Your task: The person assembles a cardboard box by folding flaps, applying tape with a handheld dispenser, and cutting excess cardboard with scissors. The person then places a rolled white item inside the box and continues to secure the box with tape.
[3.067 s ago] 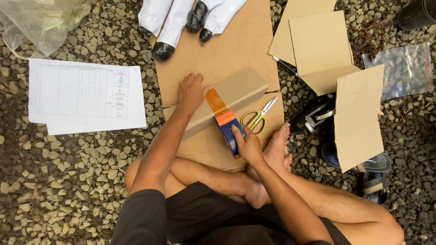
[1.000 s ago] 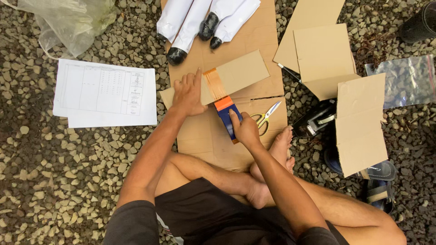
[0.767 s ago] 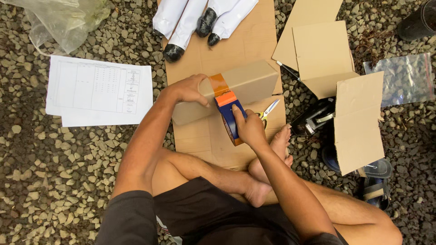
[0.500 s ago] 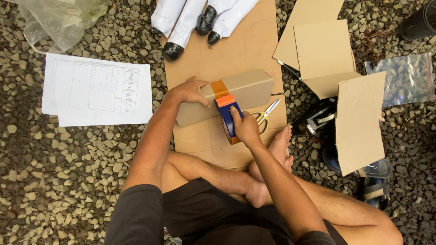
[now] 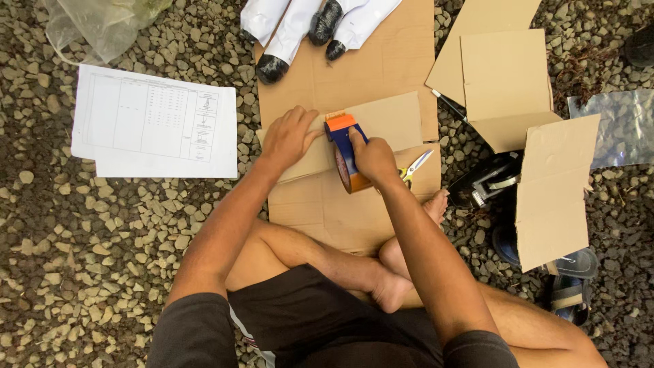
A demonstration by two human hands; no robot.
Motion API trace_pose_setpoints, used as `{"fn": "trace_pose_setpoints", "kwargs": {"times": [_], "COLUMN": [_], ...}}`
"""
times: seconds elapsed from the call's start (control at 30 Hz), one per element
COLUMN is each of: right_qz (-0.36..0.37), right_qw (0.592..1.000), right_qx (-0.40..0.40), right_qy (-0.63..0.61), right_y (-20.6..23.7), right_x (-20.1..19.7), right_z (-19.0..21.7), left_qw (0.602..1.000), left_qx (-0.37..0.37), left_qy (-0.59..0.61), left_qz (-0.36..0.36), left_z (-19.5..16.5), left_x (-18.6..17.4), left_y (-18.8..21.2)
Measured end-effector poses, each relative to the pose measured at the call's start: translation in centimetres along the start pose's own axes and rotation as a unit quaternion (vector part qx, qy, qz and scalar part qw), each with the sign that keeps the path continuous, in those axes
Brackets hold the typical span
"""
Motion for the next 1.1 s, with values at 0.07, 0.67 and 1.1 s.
{"fn": "trace_pose_setpoints", "kwargs": {"times": [0.07, 0.67, 1.1], "right_qz": [0.005, 0.018, -0.035], "right_qw": [1.0, 0.999, 0.999], "right_qx": [0.007, 0.022, -0.03], "right_qy": [0.009, -0.031, -0.027], "right_y": [-0.8, 0.9, 9.1], "right_x": [-0.2, -1.0, -0.2], "right_z": [0.8, 0.0, -8.8], "left_qw": [0.986, 0.95, 0.94], "left_qx": [0.1, 0.018, 0.006], "left_qy": [-0.092, -0.311, -0.34], "left_qz": [-0.097, -0.029, -0.024], "left_z": [-0.8, -4.5, -4.4], "left_x": [0.6, 2.3, 2.9], "left_y": [1.4, 2.0, 1.7]}}
Point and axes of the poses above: each hand's wrist, its own y-axis away from the middle knuckle, its own x-axis out of the palm, z = x × y, the point moved 2 cm from there along -y, towards the middle knuckle, and after that the axes turned 5 degrees about -z, right-handed, at the moved point
